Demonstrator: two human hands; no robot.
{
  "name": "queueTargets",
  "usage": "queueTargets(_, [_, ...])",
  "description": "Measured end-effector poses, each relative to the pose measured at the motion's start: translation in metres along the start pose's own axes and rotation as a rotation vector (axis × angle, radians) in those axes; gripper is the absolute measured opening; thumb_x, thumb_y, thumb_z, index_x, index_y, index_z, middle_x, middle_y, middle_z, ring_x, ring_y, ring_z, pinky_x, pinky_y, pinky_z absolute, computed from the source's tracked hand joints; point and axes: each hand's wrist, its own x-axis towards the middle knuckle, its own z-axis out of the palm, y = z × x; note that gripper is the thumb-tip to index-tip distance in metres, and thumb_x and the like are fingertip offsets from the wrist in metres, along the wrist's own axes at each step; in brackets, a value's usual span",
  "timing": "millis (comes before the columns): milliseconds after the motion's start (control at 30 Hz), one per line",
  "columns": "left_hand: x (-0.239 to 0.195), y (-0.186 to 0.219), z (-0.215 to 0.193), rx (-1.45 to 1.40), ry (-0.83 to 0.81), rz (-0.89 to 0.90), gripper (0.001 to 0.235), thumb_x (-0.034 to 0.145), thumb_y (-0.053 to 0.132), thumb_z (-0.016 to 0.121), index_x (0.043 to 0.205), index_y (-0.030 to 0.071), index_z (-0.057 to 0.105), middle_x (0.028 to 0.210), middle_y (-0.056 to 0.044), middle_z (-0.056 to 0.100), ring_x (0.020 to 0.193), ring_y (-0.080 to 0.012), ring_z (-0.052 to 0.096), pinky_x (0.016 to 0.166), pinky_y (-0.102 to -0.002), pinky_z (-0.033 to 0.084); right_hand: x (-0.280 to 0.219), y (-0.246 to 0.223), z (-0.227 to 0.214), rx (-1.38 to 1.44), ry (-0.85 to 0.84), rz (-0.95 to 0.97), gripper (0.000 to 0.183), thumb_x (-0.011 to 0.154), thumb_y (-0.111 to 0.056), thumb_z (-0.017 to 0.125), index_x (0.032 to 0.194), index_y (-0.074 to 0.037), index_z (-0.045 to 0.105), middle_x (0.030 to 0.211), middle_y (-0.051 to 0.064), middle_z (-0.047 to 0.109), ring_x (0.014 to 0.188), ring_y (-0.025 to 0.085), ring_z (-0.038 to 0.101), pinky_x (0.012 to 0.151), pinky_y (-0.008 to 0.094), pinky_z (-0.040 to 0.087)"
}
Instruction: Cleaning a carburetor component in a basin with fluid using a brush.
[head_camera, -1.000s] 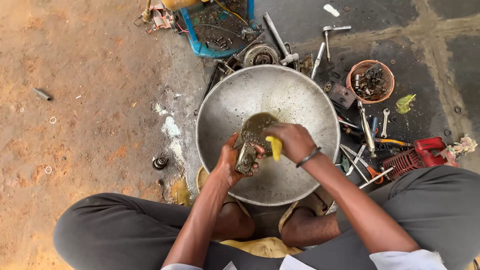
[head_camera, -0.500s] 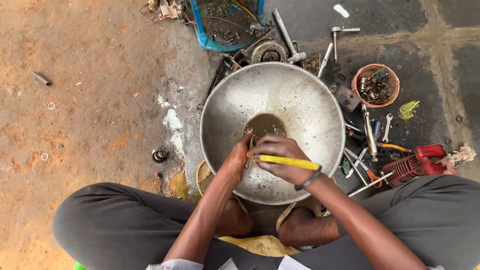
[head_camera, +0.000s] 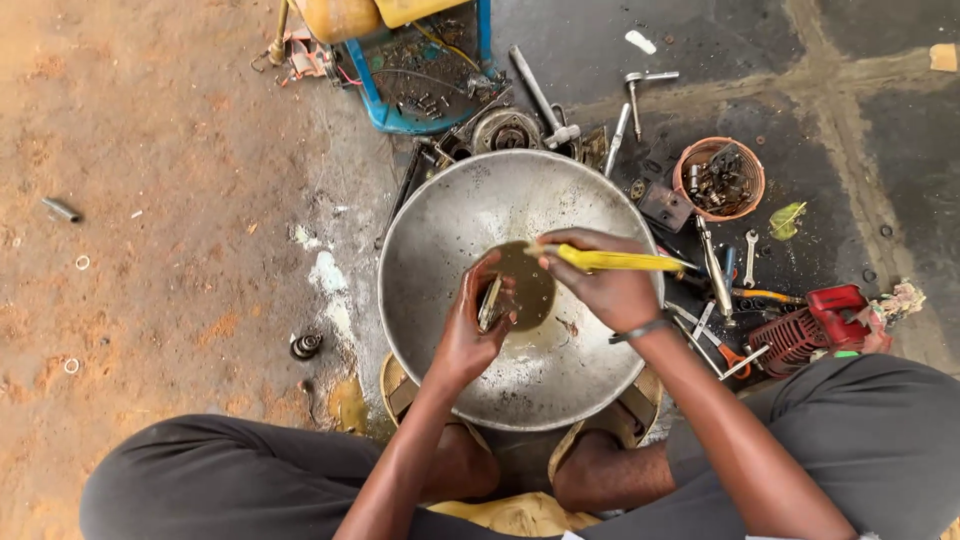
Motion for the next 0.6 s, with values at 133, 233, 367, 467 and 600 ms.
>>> queueTargets(133, [0.0,0.017,0.002,0.042,-0.002,0.134,0.096,0.081,-0.008,0.072,0.159,0.019,0.023,0.156,-0.016,0.041,0.139,-0.0324,0.047,0.114,-0.046,0.043,-0.019,0.004,0.018,0.123,0.008,-0.11,0.024,0.089,-0.023,0.078,0.112,-0.014,0.076,0.098,0.005,0.08,0.079,0.014,0.076,0.068,0.027,0.061])
queueTargets(233, [0.0,0.008,-0.001,0.066,-0.019,0.358,0.102,0.08,-0.013,0.069,0.163,0.023,0.02,0.154,-0.02,0.05,0.143,-0.0357,0.049,0.116,-0.049,0.047,-0.014,0.041,0.036,0.101,-0.017,-0.077,0.024,0.086,-0.022,0.08,0.109,-0.017,0.078,0.093,0.002,0.081,0.071,0.01,0.074,0.058,0.023,0.061])
queueTargets(367, [-0.005,0.014,0.001,0.094,-0.004,0.242,0.098,0.082,-0.017,0.065,0.162,0.019,0.021,0.146,-0.018,0.059,0.136,-0.0319,0.057,0.105,-0.046,0.052,-0.003,0.051,0.02,-0.092,0.049,-0.004,0.022,0.086,-0.018,0.08,0.108,-0.015,0.08,0.095,0.004,0.08,0.074,0.01,0.074,0.063,0.024,0.06])
queueTargets(467, [0.002,-0.005,0.003,-0.12,0.045,-0.127,0.078,0.082,-0.01,0.07,0.151,0.011,0.04,0.132,-0.015,0.069,0.118,-0.0307,0.065,0.091,-0.042,0.059,-0.006,0.033,0.013,-0.045,0.118,0.027,0.022,0.086,-0.016,0.08,0.108,-0.012,0.079,0.095,0.005,0.079,0.077,0.012,0.074,0.067,0.026,0.059])
queueTargets(600, [0.008,-0.026,-0.001,-0.747,0.163,-0.322,0.054,0.075,-0.006,0.078,0.127,-0.001,0.064,0.122,-0.017,0.071,0.11,-0.024,0.071,0.092,-0.035,0.059,-0.006,-0.004,0.006,0.211,0.137,0.002,0.022,0.091,-0.018,0.078,0.111,-0.01,0.076,0.097,0.004,0.079,0.082,0.012,0.073,0.072,0.027,0.057])
